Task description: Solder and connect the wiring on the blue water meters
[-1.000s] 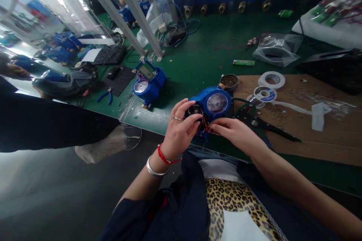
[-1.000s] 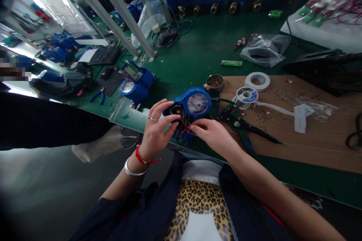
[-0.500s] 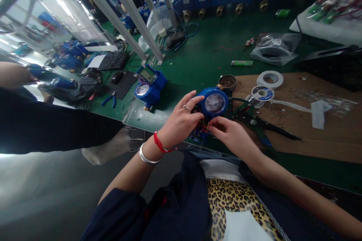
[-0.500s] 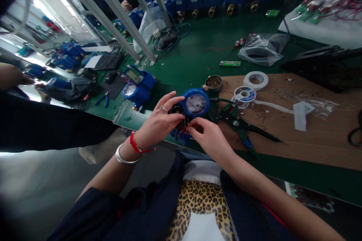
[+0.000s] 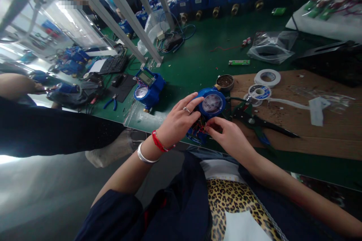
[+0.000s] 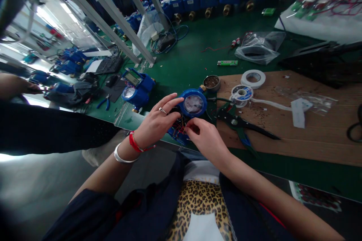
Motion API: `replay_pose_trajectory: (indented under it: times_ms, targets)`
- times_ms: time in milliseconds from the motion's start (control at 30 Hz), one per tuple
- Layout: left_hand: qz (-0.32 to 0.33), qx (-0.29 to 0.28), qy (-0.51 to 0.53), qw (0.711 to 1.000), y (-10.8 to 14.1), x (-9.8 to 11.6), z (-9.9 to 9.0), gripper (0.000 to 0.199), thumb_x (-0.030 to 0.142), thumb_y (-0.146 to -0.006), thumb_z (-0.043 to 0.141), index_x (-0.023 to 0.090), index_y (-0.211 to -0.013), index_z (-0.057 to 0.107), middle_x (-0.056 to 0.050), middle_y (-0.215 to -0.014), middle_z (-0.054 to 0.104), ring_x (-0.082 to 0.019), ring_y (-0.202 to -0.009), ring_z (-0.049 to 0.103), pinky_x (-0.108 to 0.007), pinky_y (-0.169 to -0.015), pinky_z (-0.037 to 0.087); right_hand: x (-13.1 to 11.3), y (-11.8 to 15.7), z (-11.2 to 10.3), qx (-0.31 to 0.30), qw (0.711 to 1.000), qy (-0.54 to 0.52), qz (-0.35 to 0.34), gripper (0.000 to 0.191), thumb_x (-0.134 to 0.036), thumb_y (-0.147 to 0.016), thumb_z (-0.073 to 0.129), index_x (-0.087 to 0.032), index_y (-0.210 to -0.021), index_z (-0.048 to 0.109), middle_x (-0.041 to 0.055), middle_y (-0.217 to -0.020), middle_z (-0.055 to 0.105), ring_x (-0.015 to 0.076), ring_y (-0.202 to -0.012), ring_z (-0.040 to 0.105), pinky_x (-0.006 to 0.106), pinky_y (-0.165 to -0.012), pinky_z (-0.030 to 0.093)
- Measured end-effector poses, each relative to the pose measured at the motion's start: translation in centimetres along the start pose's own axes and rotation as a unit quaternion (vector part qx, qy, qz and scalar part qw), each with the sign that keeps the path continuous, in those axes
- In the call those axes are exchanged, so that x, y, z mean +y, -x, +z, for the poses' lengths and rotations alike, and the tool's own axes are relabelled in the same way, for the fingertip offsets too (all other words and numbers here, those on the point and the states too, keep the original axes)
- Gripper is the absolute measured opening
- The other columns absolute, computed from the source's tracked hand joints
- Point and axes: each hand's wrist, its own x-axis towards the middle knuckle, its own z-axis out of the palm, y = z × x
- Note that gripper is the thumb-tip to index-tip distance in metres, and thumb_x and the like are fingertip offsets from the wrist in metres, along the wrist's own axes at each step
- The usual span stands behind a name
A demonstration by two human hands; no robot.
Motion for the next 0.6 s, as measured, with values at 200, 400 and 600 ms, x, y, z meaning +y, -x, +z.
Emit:
replay_pose_trajectory:
  times_ms: [200, 400, 600]
  targets:
    - [-0.066, 0.087, 0.082, 0.991, -0.2, 0.3, 0.5, 0.012, 0.017, -0.091, 0.054, 0.018, -0.094, 0.066, -0.009, -0.124, 0.058, -0.024, -0.12, 0.05, -0.046, -0.101, 0.047, 0.1, 0.1, 0.2, 0.008, 1.0, -0.014, 0.0, 0.01, -0.025, -0.086, 0.057, -0.02, -0.082, 0.064, 0.0001, -0.077, 0.066, 0.0153, -0.069, 0.059, 0.027, -0.065, 0.044]
    - [-0.137, 0.149, 0.073, 0.976, 0.1, 2.1, 1.8, 0.01, 0.021, -0.089, 0.061, 0.021, -0.089, 0.07, -0.006, -0.107, 0.059, -0.022, -0.103, 0.05, -0.041, -0.091, 0.047, 0.3, 0.4, 0.6, 0.041, 0.999, -0.031, -0.015, 0.015, -0.029, -0.089, 0.053, -0.02, -0.084, 0.064, 0.0014, -0.08, 0.068, 0.0165, -0.072, 0.06, 0.028, -0.067, 0.045]
    - [-0.174, 0.178, 0.109, 0.963, 0.6, 3.6, 2.4, 0.015, 0.018, -0.09, 0.058, 0.021, -0.103, 0.066, -0.007, -0.113, 0.06, -0.023, -0.109, 0.051, -0.042, -0.095, 0.046, -0.3, 0.7, 1.1, 0.077, 0.996, -0.039, -0.009, 0.014, -0.029, -0.089, 0.055, -0.02, -0.083, 0.064, 0.0019, -0.081, 0.068, 0.0169, -0.073, 0.061, 0.028, -0.068, 0.045]
